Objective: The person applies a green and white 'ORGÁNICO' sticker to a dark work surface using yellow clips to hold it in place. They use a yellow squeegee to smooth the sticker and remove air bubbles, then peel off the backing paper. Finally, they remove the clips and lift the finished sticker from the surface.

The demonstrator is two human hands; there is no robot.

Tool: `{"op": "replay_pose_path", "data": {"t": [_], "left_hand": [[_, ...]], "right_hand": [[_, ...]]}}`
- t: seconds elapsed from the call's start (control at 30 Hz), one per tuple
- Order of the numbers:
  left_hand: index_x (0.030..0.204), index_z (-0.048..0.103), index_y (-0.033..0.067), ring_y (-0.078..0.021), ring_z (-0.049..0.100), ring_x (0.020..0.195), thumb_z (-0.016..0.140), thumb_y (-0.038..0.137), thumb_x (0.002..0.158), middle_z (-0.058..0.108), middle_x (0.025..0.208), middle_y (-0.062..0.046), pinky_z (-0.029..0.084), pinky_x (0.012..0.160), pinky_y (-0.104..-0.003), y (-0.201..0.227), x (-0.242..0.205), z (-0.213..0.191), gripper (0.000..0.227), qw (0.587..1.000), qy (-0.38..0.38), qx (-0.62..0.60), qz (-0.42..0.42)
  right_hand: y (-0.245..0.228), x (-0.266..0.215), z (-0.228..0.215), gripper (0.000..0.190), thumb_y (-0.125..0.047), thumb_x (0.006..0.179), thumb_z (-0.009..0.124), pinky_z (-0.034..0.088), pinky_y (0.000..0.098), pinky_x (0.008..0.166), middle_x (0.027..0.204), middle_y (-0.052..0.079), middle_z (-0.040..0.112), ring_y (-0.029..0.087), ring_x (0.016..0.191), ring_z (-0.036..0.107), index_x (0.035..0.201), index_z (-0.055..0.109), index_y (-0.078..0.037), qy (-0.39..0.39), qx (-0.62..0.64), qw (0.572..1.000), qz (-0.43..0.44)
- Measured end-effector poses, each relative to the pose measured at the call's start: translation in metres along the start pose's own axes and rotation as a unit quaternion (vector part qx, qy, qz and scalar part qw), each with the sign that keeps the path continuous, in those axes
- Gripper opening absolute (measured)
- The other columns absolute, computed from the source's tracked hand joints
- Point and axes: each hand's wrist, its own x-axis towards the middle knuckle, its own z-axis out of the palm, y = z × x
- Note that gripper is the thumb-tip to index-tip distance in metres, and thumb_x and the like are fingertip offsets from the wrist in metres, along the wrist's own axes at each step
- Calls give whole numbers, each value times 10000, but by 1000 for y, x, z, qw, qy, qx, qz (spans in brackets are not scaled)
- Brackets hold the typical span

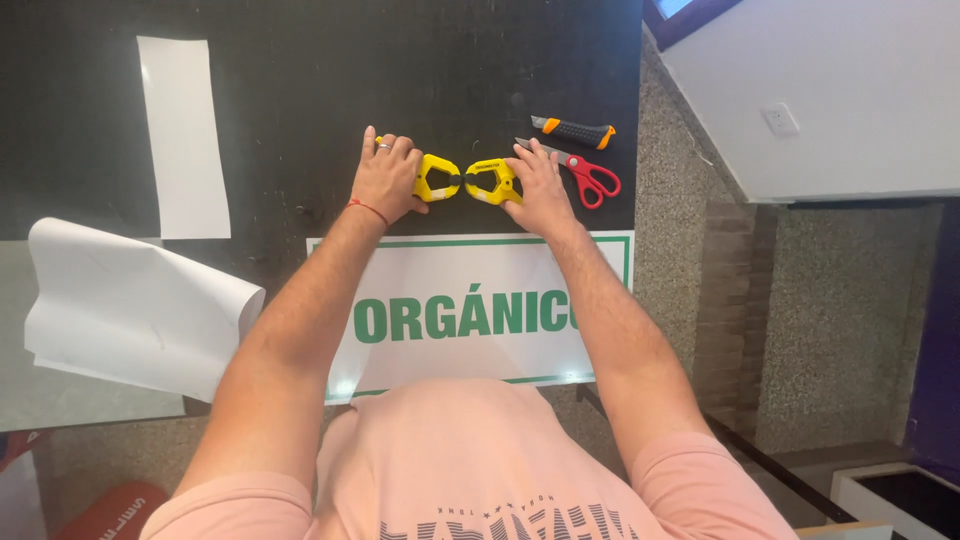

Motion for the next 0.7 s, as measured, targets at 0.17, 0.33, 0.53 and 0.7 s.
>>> {"op": "replay_pose_path", "data": {"t": [0.17, 0.33, 0.53, 0.7], "left_hand": [[1631, 591, 140, -349, 401, 1613, 1064, 561, 727, 580, 1605, -144, 80, 1432, -597, 6, -30, -33, 1104, 998, 36, -55, -13], [1663, 540, 17, -373, 451, 1541, 1008, 383, 940, 564, 1561, -199, 267, 1371, -587, 20, -129, -47, 936, 964, 146, -209, -79], [1482, 660, 28, -302, 659, 1288, 869, 265, 1061, 658, 1330, -134, 520, 1183, -464, 37, -310, 26, 526, 933, 233, -211, -173], [1527, 679, 86, -308, 601, 1482, 814, 464, 1053, 640, 1568, -128, 542, 1210, -492, 76, -396, 58, 621, 951, 118, -130, -256]], "right_hand": [[-11, -17, -19, 897, -228, 892, 1012, 149, 658, 1399, 1789, 179, 462, 407, 1726, 275, 1673, 578, -149, 12, 11, 1000, 0], [52, -94, -11, 905, -155, 915, 1008, 228, 673, 1374, 1748, 268, 461, 509, 1652, 350, 1690, 549, -66, 136, 97, 984, -56], [147, -242, 8, 925, -463, 928, 1000, 455, 598, 1309, 1670, 198, 521, 394, 1572, 501, 1639, 532, -103, 162, 128, 926, 315], [236, -290, 89, 864, -832, 867, 975, 666, 497, 997, 1333, -39, 809, 179, 1225, 774, 1499, 714, -304, 5, 234, 865, 444]]}}
